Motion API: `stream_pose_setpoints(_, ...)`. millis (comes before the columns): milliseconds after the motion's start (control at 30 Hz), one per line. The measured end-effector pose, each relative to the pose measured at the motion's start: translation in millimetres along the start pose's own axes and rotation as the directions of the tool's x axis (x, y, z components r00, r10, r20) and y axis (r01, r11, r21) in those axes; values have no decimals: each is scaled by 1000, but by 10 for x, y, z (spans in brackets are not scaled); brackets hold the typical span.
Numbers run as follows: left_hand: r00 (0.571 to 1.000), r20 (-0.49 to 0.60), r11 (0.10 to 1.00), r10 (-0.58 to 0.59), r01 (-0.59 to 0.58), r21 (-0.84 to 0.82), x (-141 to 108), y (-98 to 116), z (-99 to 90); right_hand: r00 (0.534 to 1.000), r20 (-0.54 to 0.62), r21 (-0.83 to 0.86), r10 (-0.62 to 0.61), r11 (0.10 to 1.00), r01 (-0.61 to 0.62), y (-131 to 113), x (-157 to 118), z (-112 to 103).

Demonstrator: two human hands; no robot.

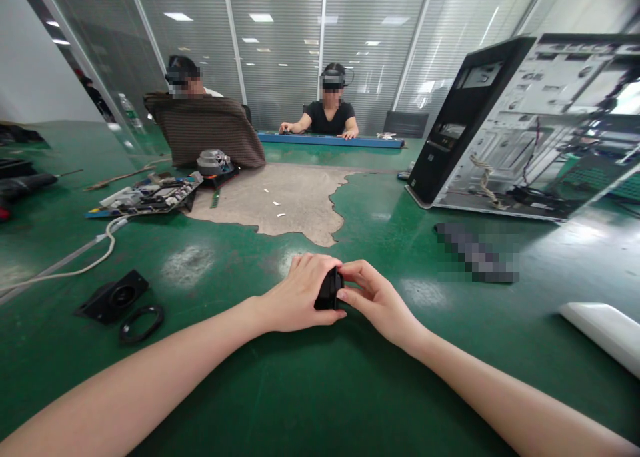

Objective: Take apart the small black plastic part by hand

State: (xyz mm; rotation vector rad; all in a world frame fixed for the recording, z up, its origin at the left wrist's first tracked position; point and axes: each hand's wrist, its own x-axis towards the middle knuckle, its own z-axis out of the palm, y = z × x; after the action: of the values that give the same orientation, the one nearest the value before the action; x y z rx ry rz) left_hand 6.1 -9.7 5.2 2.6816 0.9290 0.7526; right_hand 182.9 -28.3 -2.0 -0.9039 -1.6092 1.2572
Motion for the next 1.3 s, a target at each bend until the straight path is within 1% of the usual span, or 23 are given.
stream_pose_setpoints(133,1000,-15,1000,-14,14,-9,16,-20,11,999,-11,-9,49,999,-49,19,46,-19)
stream_pose_setpoints(267,999,-14,1000,-31,31,4,22,-39,25,994,54,-3,92,996,-92,27,64,-32)
stream_pose_setpoints(467,1000,-15,999,-27,28,35,14,-69,55,996,86,96,37,994,-46,27,10,-16)
stream_pose_setpoints(567,1000,-18,998,-22,23,50,9,-69,57,996,92,88,23,996,-31,24,3,-8)
stream_pose_setpoints(700,1000,-20,998,-13,14,65,8,-57,47,998,48,66,39,997,-42,20,26,8)
stream_pose_setpoints(800,1000,-14,997,-19,20,73,11,-52,46,998,37,50,49,997,-51,26,42,12)
stream_pose_setpoints(967,1000,-16,996,-20,22,90,15,-53,55,994,85,-19,65,998,-63,27,43,-9)
stream_pose_setpoints(1067,1000,-10,996,-19,20,91,13,-55,52,991,115,-19,70,998,-68,10,24,-14)
stream_pose_setpoints(1300,1000,-7,995,-15,15,94,7,-61,47,994,114,6,-1,1000,0,-1,-9,2)
